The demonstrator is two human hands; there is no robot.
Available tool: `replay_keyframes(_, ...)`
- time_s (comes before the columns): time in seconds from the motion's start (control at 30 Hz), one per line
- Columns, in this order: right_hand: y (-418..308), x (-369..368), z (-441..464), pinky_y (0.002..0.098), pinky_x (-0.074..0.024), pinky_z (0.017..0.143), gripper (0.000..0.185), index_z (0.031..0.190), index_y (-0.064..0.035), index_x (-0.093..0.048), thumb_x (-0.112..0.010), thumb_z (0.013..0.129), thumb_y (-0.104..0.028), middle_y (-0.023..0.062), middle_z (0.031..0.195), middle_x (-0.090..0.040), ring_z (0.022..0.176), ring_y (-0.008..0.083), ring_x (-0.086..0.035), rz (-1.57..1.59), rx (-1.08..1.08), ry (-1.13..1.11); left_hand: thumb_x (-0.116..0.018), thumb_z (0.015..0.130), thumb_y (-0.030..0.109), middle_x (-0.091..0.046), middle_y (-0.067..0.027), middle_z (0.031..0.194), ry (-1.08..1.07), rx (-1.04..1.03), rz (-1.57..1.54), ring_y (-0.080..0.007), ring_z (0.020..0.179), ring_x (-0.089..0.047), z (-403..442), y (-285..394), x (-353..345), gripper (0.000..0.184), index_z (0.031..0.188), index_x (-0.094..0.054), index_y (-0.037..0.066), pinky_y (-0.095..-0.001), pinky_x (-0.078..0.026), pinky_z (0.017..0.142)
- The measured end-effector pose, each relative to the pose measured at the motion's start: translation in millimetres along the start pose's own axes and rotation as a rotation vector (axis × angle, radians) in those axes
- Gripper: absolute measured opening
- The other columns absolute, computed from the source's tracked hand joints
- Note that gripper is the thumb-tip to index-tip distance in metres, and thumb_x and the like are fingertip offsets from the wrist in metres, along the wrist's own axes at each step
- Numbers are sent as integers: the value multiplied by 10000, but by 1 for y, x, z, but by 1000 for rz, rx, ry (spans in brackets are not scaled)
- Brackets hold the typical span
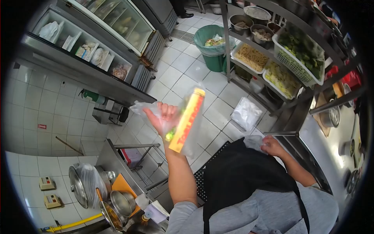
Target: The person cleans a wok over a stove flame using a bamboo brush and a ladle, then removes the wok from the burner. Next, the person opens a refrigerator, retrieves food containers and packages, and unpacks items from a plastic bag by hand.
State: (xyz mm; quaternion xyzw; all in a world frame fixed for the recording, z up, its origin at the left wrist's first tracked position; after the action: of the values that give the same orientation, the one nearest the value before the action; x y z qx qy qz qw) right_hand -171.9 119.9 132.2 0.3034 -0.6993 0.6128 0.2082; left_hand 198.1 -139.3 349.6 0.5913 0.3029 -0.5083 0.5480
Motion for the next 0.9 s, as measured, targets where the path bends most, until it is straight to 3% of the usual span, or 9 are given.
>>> replay_keyframes(0.03,-14,16,11,394,-491,672,273,826,4,-659,-693,749,-255,170,837,-656,734,275,-626,-8,156,253,-592,970,285,-321,30,576,38,-9,48,-83,527,-325,4,2,1,294,745,-504,116,-273,-377,623)
replay_keyframes(0.13,-5,14,72,376,-467,661,171,778,16,-599,-642,747,-147,126,822,-627,731,234,-588,203,-188,184,-650,910,206,-587,-40,801,85,-218,1609,-145,803,-574,-17,0,12,165,923,-589,53,-337,-476,820)
replay_keyframes(0.27,13,-2,144,356,-462,639,213,956,-16,-543,-619,800,-140,80,814,-570,762,168,-560,310,-360,308,-582,937,153,-620,-55,873,571,129,1045,-159,793,-620,-28,36,127,112,963,-591,45,-294,-505,700)
replay_keyframes(0.43,1,-55,284,444,-491,724,485,1291,-67,-434,-590,880,-273,127,1043,-540,893,249,-543,747,-695,71,-488,1013,274,-576,-50,660,309,361,1331,-153,667,-595,15,3,147,311,808,-554,49,-298,-463,584)
replay_keyframes(0.57,14,-48,488,493,-473,763,459,1309,-67,-457,-574,904,-250,114,1229,-516,1058,270,-521,1388,-643,46,-382,1043,336,-546,-70,628,422,508,1147,-195,641,-584,58,-21,171,429,756,-535,55,-331,-471,632)
replay_keyframes(0.67,44,7,651,465,-474,770,365,1243,-68,-515,-554,917,-225,114,1182,-563,1020,264,-555,1442,-531,378,-356,1048,318,-488,-58,602,408,753,1028,-186,626,-543,70,-32,199,443,718,-495,58,-326,-461,648)
replay_keyframes(0.73,53,51,740,463,-484,817,480,1270,-64,-514,-596,918,-378,112,1153,-571,1021,271,-562,1479,-561,428,-369,1046,307,-453,-47,595,461,792,1029,-174,613,-510,92,-23,203,433,709,-479,58,-319,-451,640)
replay_keyframes(0.87,27,121,813,437,-485,880,706,1367,-41,-446,-624,887,-527,112,1212,-566,1089,288,-557,999,-703,433,-395,1040,264,-429,-34,621,663,649,961,-156,602,-469,146,11,205,376,742,-485,53,-319,-439,623)
replay_keyframes(0.9,-24,129,816,417,-483,899,719,1378,-34,-431,-623,888,-523,113,1221,-566,1106,279,-555,931,-525,325,-400,1039,253,-434,-34,630,648,601,925,-153,602,-468,163,18,214,359,756,-493,53,-318,-439,622)
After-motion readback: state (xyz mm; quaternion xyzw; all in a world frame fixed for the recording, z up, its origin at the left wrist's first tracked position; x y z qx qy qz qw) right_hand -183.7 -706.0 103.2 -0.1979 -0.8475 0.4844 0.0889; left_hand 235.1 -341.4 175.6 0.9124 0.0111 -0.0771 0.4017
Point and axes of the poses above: each hand's wrist, its own z-axis towards the middle knuckle, its own x-axis out of the back of the hand, y = z × x, the point moved 8 cm from there along z, towards the middle knuckle
